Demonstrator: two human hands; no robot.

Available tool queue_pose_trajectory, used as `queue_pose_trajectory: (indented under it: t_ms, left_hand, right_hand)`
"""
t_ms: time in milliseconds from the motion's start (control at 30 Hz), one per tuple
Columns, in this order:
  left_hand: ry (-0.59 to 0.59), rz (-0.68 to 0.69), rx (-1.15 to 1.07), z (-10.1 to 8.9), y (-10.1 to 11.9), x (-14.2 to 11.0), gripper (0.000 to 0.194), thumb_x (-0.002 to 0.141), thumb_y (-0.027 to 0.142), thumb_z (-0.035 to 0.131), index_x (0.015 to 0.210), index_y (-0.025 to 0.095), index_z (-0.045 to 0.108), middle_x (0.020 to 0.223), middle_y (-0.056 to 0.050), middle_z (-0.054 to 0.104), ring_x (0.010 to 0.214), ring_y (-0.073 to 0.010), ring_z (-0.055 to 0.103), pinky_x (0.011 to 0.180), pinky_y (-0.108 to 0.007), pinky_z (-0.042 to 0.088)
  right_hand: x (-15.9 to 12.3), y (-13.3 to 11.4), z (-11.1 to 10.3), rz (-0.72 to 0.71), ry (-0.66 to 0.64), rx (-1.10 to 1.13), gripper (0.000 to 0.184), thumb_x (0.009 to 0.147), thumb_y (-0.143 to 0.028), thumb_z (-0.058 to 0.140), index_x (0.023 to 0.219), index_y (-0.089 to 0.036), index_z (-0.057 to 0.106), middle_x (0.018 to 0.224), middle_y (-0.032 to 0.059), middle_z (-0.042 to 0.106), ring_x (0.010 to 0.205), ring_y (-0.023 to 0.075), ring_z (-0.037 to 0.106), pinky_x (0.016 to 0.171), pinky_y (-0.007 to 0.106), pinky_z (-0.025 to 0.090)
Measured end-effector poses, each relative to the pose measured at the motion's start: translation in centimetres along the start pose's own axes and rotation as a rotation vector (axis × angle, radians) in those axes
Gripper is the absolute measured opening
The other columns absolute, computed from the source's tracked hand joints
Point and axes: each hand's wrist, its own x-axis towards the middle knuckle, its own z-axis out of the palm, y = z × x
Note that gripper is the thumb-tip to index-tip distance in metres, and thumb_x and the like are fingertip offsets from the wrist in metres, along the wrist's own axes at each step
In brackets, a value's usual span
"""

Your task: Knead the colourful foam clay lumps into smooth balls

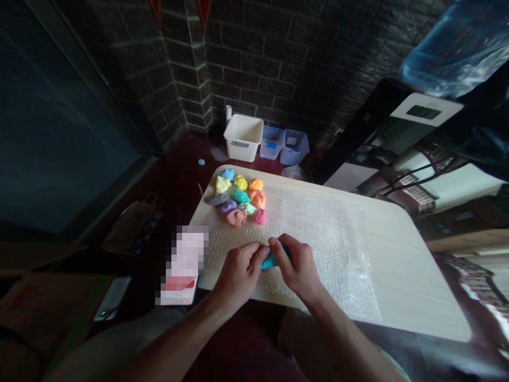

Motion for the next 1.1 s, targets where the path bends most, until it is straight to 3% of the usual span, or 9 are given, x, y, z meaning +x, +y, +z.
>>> queue_pose_trajectory:
  t_ms: [100, 167, 300, 367, 467, 733, 867, 967, 1100]
  left_hand:
    - [0.033, -0.089, -0.117, 0.4, -0.2, 0.1, 0.049, 0.104, 0.057, 0.051, 0.077, 0.018, 0.065, 0.065, -0.002, 0.064, 0.055, -0.0149, 0.062, 0.049, -0.023, 0.044]
    - [0.029, -0.101, -0.235, 0.5, -0.1, 0.2, 0.047, 0.103, 0.059, 0.052, 0.088, 0.018, 0.067, 0.066, 0.0, 0.064, 0.05, -0.0124, 0.057, 0.046, -0.022, 0.042]
    - [-0.022, -0.039, -0.416, 0.2, 0.1, 0.4, 0.038, 0.094, 0.049, 0.072, 0.114, 0.017, 0.065, 0.088, -0.003, 0.071, 0.065, -0.0133, 0.065, 0.061, -0.024, 0.053]
    - [-0.018, -0.022, -0.422, -0.1, 0.1, 0.6, 0.034, 0.094, 0.045, 0.074, 0.109, 0.017, 0.066, 0.089, -0.004, 0.071, 0.071, -0.0149, 0.067, 0.067, -0.025, 0.054]
    - [0.024, 0.007, -0.371, -0.4, 0.1, 0.7, 0.03, 0.096, 0.045, 0.07, 0.107, 0.017, 0.068, 0.087, -0.004, 0.072, 0.077, -0.0181, 0.069, 0.07, -0.026, 0.054]
    - [0.19, 0.063, -0.143, -0.3, 0.4, 0.4, 0.025, 0.104, 0.044, 0.055, 0.097, 0.022, 0.065, 0.088, -0.002, 0.069, 0.083, -0.0181, 0.065, 0.077, -0.027, 0.051]
    - [0.125, 0.094, -0.087, -0.5, 0.3, 0.6, 0.019, 0.102, 0.04, 0.061, 0.107, 0.023, 0.066, 0.096, -0.003, 0.072, 0.087, -0.0192, 0.068, 0.078, -0.028, 0.051]
    - [0.049, 0.149, 0.043, -0.7, 0.2, 0.5, 0.015, 0.096, 0.032, 0.069, 0.106, 0.022, 0.066, 0.098, -0.004, 0.074, 0.088, -0.0207, 0.069, 0.078, -0.029, 0.051]
    - [0.031, 0.289, 0.229, -0.6, 0.0, 0.1, 0.013, 0.089, 0.015, 0.069, 0.098, 0.022, 0.063, 0.095, -0.004, 0.071, 0.089, -0.0219, 0.069, 0.079, -0.031, 0.052]
  right_hand:
    - [-0.2, 0.1, 0.4, 0.019, 0.071, 0.066, 0.051, 0.108, -0.055, 0.049, 0.069, -0.022, 0.051, 0.056, -0.0027, 0.048, 0.05, 0.0116, 0.041, 0.048, 0.026, 0.031]
    - [-0.1, 0.3, 0.6, 0.08, 0.132, 0.159, 0.049, 0.108, -0.056, 0.049, 0.071, -0.023, 0.051, 0.054, -0.0032, 0.049, 0.048, 0.0118, 0.044, 0.045, 0.025, 0.032]
    - [0.3, 0.4, 0.5, 0.201, 0.245, 0.374, 0.045, 0.105, -0.062, 0.05, 0.082, -0.023, 0.055, 0.053, -0.0049, 0.053, 0.041, 0.0125, 0.051, 0.037, 0.023, 0.036]
    - [0.5, 0.4, 0.5, 0.21, 0.211, 0.443, 0.046, 0.103, -0.065, 0.051, 0.088, -0.022, 0.06, 0.055, -0.0037, 0.058, 0.041, 0.0135, 0.055, 0.038, 0.024, 0.041]
    - [0.4, 0.2, 0.6, 0.208, 0.136, 0.448, 0.052, 0.103, -0.066, 0.05, 0.08, -0.021, 0.059, 0.055, -0.0015, 0.06, 0.045, 0.0145, 0.059, 0.045, 0.025, 0.047]
    - [-0.5, 0.1, 0.9, -0.011, -0.064, 0.059, 0.053, 0.109, -0.054, 0.046, 0.07, -0.021, 0.062, 0.07, 0.0045, 0.065, 0.064, 0.0178, 0.062, 0.063, 0.03, 0.046]
    - [-0.3, 0.3, -0.5, 0.059, 0.042, 0.172, 0.046, 0.107, -0.059, 0.046, 0.092, -0.021, 0.067, 0.076, 0.0045, 0.067, 0.065, 0.0189, 0.063, 0.059, 0.029, 0.047]
    - [0.0, 0.2, -1.3, 0.066, -0.035, 0.231, 0.043, 0.103, -0.062, 0.054, 0.108, -0.02, 0.064, 0.083, 0.0038, 0.069, 0.065, 0.018, 0.063, 0.054, 0.027, 0.045]
    - [0.0, -0.2, -1.3, -0.026, -0.173, 0.015, 0.04, 0.102, -0.057, 0.059, 0.086, -0.02, 0.062, 0.07, -0.0002, 0.062, 0.062, 0.0155, 0.056, 0.057, 0.027, 0.038]
